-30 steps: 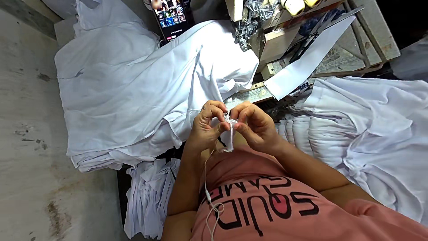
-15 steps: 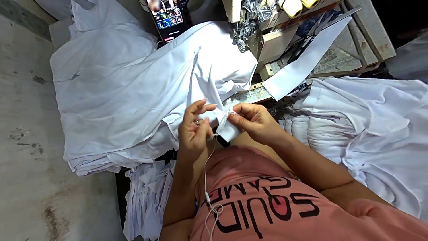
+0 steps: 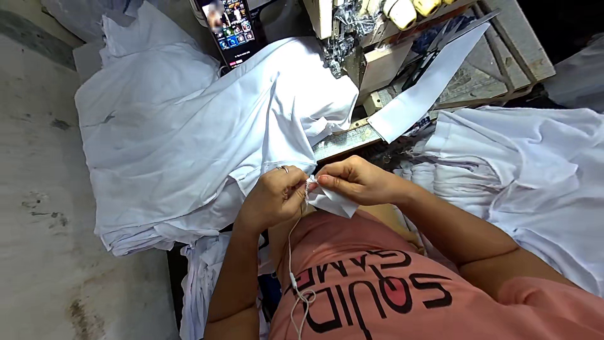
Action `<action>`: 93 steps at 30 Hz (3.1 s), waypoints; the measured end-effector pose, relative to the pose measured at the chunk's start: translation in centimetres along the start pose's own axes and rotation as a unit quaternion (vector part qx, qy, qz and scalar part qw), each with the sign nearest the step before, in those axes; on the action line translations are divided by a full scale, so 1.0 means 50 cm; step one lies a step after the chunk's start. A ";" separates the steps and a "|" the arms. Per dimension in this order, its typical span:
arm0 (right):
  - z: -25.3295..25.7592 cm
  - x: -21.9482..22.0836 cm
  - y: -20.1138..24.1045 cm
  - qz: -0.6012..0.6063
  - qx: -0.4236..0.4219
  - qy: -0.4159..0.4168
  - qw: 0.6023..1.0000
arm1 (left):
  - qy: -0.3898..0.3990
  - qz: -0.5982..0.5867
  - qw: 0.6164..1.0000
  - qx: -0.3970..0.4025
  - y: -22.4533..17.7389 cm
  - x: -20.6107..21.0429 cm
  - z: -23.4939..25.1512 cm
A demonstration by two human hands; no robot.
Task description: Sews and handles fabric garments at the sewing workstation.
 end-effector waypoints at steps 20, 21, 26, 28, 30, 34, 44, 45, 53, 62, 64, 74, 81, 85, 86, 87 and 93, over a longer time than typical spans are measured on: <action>-0.012 -0.032 -0.001 0.047 0.032 0.043 0.997 | 0.019 -0.564 0.819 -0.104 0.031 0.135 0.011; -0.011 -0.032 0.000 0.044 0.028 0.039 0.998 | 0.010 -0.569 0.815 -0.106 0.028 0.134 0.013; -0.010 -0.034 0.000 0.021 0.011 -0.018 1.000 | 0.015 -0.434 0.885 -0.169 0.024 0.089 0.023; -0.010 -0.033 -0.005 0.008 -0.015 -0.039 0.999 | 0.048 -0.349 0.920 -0.170 0.027 0.059 0.025; -0.009 -0.035 -0.005 -0.010 -0.036 -0.051 0.998 | 0.063 -0.291 0.941 -0.157 0.026 0.034 0.029; -0.014 -0.028 -0.006 -0.062 -0.050 -0.073 0.994 | 0.073 -0.264 0.954 -0.121 0.027 0.007 0.034; -0.020 -0.001 -0.019 -0.120 -0.078 -0.144 0.979 | 0.101 -0.172 0.979 -0.052 0.016 -0.029 0.064; -0.022 0.000 -0.023 -0.119 -0.078 -0.137 0.980 | 0.110 -0.139 0.983 -0.045 0.010 -0.037 0.072; -0.025 0.009 -0.050 -0.092 -0.019 -0.225 0.970 | 0.203 0.126 0.968 -0.084 -0.022 -0.128 0.178; 0.069 -0.074 -0.128 -0.138 -0.029 -0.486 0.862 | -0.061 0.104 0.992 -0.029 0.035 -0.070 0.332; 0.069 -0.078 -0.133 -0.124 -0.011 -0.481 0.868 | -0.055 0.069 0.994 -0.062 0.066 -0.052 0.340; 0.048 -0.067 -0.121 -0.035 0.006 -0.448 0.894 | -0.004 0.034 0.997 -0.066 0.074 -0.050 0.324; 0.044 -0.057 -0.124 -0.032 0.011 -0.442 0.896 | 0.007 0.134 0.984 -0.118 0.049 -0.042 0.329; 0.045 -0.052 -0.113 0.003 0.030 -0.450 0.893 | -0.020 0.154 0.969 -0.193 0.022 -0.030 0.337; 0.046 -0.050 -0.113 0.008 0.022 -0.455 0.890 | -0.033 0.151 0.966 -0.206 0.021 -0.027 0.339; 0.047 -0.048 -0.114 0.006 0.015 -0.461 0.887 | -0.046 0.141 0.964 -0.220 0.019 -0.024 0.341; 0.069 -0.067 -0.121 -0.048 0.004 -0.481 0.875 | -0.135 0.093 0.955 -0.247 0.026 -0.005 0.379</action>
Point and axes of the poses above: each hand's wrist, its own z-axis towards the middle knuckle, its own x-axis out of the palm, y = z × x, the point moved 1 cm from there along z, towards the middle knuckle, and after that the axes turned 8 degrees about -x, right-handed, at the moved point
